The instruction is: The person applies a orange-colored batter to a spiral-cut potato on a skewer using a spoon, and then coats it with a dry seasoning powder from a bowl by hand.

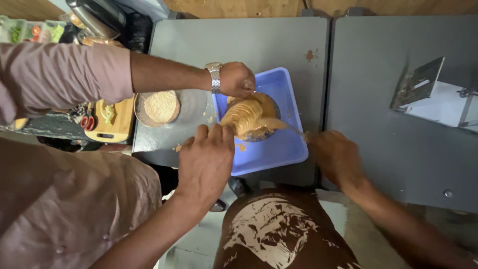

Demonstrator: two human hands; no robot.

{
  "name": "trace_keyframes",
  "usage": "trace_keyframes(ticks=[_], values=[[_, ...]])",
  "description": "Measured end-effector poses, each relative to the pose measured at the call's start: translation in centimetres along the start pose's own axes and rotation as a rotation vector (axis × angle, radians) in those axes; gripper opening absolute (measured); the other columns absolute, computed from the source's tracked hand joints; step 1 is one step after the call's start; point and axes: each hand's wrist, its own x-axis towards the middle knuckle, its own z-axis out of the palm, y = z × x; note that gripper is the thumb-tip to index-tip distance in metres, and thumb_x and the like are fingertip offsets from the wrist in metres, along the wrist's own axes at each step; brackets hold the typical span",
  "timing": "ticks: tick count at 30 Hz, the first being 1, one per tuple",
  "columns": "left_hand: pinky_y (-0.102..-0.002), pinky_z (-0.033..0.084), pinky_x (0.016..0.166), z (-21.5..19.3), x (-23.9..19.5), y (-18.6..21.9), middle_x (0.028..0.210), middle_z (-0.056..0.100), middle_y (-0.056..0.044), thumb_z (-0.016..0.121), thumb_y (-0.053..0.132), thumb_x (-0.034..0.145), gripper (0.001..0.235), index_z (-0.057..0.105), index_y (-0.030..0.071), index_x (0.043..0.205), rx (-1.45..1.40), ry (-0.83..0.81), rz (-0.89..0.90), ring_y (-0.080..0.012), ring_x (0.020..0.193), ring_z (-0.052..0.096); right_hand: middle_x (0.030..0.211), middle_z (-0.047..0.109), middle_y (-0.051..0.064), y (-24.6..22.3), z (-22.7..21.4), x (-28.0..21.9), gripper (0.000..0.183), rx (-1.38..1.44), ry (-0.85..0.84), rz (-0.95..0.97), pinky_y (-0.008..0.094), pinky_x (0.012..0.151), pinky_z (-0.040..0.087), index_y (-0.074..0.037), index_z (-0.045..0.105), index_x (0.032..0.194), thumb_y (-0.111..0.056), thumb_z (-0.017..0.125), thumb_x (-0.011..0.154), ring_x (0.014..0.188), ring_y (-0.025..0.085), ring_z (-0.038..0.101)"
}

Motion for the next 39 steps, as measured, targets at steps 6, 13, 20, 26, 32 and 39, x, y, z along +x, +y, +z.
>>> trace_keyframes(ticks=[6, 13, 20, 26, 32, 39], values=[[-0.033, 0.055, 0.057, -0.2, 0.2, 0.3, 0.075, 0.062, -0.002, 0.066, 0.015, 0.078, 0.010, 0.063, 0.011, 0.087, 0.043, 0.002, -0.017, -0.0193, 0.073, 0.066, 0.076, 0.061, 0.011, 0.5, 2.5, 2.0, 0.027, -0.119, -0.138, -0.257, 0.045, 0.054, 0.049, -0.001, 0.066, 0.122, -0.010, 0.061, 0.096, 0.068, 0.029, 0.062], [-0.033, 0.056, 0.053, 0.7, 0.3, 0.6, 0.073, 0.063, -0.003, 0.066, 0.013, 0.081, 0.005, 0.062, 0.012, 0.083, 0.031, -0.019, -0.047, -0.0197, 0.069, 0.068, 0.093, 0.064, 0.015, 1.8, 8.1, 2.2, 0.035, -0.096, -0.253, -0.183, 0.044, 0.060, 0.054, 0.003, 0.058, 0.128, -0.009, 0.056, 0.095, 0.074, 0.030, 0.066], [-0.034, 0.057, 0.054, 1.9, -0.1, 0.2, 0.074, 0.064, -0.004, 0.065, 0.011, 0.081, 0.005, 0.062, 0.010, 0.086, 0.004, -0.015, -0.071, -0.0202, 0.071, 0.070, 0.073, 0.069, 0.013, 3.5, 15.5, 3.9, 0.015, 0.464, -0.307, 0.529, 0.041, 0.054, 0.049, -0.005, 0.078, 0.095, -0.014, 0.066, 0.089, 0.059, 0.028, 0.062], [-0.036, 0.058, 0.052, 2.0, -0.9, -0.7, 0.075, 0.065, -0.004, 0.064, 0.010, 0.081, 0.004, 0.062, 0.011, 0.083, -0.009, -0.086, -0.144, -0.0207, 0.072, 0.071, 0.063, 0.062, 0.006, 5.5, 17.1, 2.5, 0.021, 0.938, -0.544, 0.886, 0.036, 0.043, 0.039, -0.001, 0.078, 0.101, -0.015, 0.065, 0.091, 0.047, 0.018, 0.049], [-0.038, 0.058, 0.056, 2.3, -1.8, -1.7, 0.077, 0.066, -0.006, 0.064, 0.009, 0.083, 0.004, 0.060, 0.009, 0.085, -0.135, -0.103, -0.165, -0.0244, 0.073, 0.071, 0.063, 0.065, 0.004, 5.8, 11.8, 0.3, 0.026, 0.773, -0.524, 0.674, 0.030, 0.050, 0.046, -0.002, 0.079, 0.098, -0.026, 0.068, 0.094, 0.054, 0.012, 0.056], [-0.046, 0.057, 0.061, 2.8, -2.0, -2.5, 0.079, 0.068, -0.012, 0.061, 0.005, 0.081, 0.008, 0.059, 0.007, 0.089, -0.233, -0.176, -0.277, -0.0330, 0.074, 0.071, 0.068, 0.069, 0.012, 1.9, -0.4, 1.7, 0.027, 0.527, -0.559, 0.961, 0.039, 0.049, 0.040, -0.015, 0.080, 0.114, -0.031, 0.064, 0.098, 0.050, 0.022, 0.050]])
